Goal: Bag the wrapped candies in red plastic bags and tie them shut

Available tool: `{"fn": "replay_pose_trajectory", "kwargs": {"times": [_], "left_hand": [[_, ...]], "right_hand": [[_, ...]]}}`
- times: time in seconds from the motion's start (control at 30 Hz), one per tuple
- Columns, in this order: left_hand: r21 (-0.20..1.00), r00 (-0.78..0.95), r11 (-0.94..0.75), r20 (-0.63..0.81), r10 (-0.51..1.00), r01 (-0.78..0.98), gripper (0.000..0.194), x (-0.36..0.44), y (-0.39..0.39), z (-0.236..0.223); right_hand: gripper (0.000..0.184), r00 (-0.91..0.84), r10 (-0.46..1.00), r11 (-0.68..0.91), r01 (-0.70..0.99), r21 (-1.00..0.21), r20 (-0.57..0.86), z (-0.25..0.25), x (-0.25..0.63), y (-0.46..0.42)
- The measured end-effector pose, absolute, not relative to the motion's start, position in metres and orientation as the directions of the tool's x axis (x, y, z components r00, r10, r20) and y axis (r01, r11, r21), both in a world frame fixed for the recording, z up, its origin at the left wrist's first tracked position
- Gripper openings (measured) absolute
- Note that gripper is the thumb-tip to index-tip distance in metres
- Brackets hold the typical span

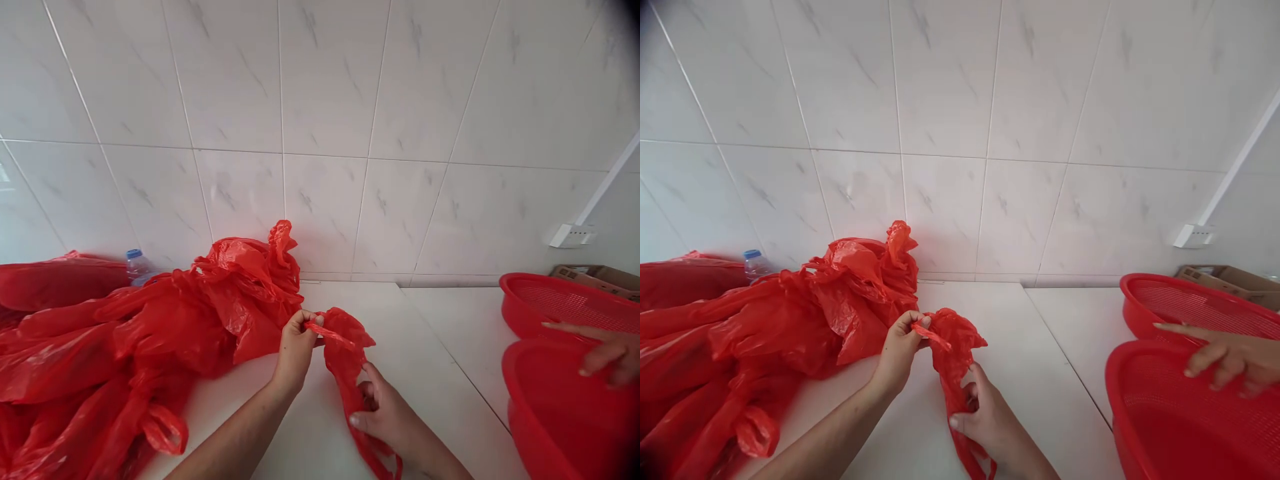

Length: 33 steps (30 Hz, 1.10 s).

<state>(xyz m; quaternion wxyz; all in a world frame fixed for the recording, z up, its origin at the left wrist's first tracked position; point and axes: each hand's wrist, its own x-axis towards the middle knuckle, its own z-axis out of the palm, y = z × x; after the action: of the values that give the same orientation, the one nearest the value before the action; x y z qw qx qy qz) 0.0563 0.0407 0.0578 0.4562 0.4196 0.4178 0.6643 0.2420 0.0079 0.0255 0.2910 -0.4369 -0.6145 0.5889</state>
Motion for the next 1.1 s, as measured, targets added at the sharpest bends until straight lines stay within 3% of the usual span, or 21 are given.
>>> {"fn": "replay_pose_trajectory", "kwargs": {"times": [0.17,0.2,0.37,0.47,0.57,0.73,0.83,0.9,0.97,1.03,1.1], "left_hand": [[0.933,-0.266,-0.235,0.161,0.95,-0.274,0.024,0.033,0.042,0.047],[0.931,-0.273,-0.234,0.157,0.949,-0.28,0.024,0.027,0.043,0.045],[0.899,-0.26,-0.252,0.163,0.952,-0.357,0.021,0.01,0.042,0.046],[0.892,-0.235,-0.243,0.161,0.959,-0.382,0.01,0.008,0.04,0.05],[0.902,-0.231,-0.216,0.135,0.963,-0.374,0.011,0.009,0.039,0.052],[0.916,-0.254,-0.208,0.122,0.959,-0.343,0.013,0.01,0.038,0.054],[0.915,-0.25,-0.198,0.111,0.962,-0.353,0.013,0.008,0.036,0.062],[0.908,-0.232,-0.177,0.092,0.968,-0.38,0.014,0.007,0.034,0.068],[0.901,-0.207,-0.161,0.082,0.975,-0.402,0.015,0.008,0.031,0.073],[0.907,-0.185,-0.15,0.082,0.979,-0.393,0.013,0.012,0.028,0.075],[0.926,-0.169,-0.14,0.084,0.982,-0.351,0.011,0.017,0.024,0.077]], "right_hand": [[0.012,-0.167,0.98,-0.037,0.371,-0.928,-0.105,0.013,0.272,0.035],[0.009,-0.118,0.989,-0.036,0.393,-0.919,-0.089,0.01,0.28,0.041],[0.013,-0.078,0.992,-0.051,0.443,-0.895,-0.096,0.009,0.291,0.046],[0.028,-0.102,0.992,-0.015,0.462,-0.887,-0.07,0.014,0.284,0.04],[0.041,-0.147,0.981,-0.068,0.337,-0.939,-0.124,0.023,0.282,0.034],[0.046,-0.35,0.929,-0.089,0.1,-0.991,-0.119,0.046,0.294,0.024],[0.049,-0.433,0.886,-0.098,0.179,-0.979,-0.168,0.054,0.306,0.024],[0.042,-0.326,0.93,-0.065,0.309,-0.949,-0.17,0.058,0.31,0.026],[0.033,-0.025,1.0,0.01,0.486,-0.874,-0.002,0.06,0.308,0.024],[0.029,0.202,0.92,0.127,0.657,-0.743,0.336,0.062,0.298,0.017],[0.019,0.149,0.778,0.324,0.738,-0.593,0.61,0.06,0.283,0.006]]}}
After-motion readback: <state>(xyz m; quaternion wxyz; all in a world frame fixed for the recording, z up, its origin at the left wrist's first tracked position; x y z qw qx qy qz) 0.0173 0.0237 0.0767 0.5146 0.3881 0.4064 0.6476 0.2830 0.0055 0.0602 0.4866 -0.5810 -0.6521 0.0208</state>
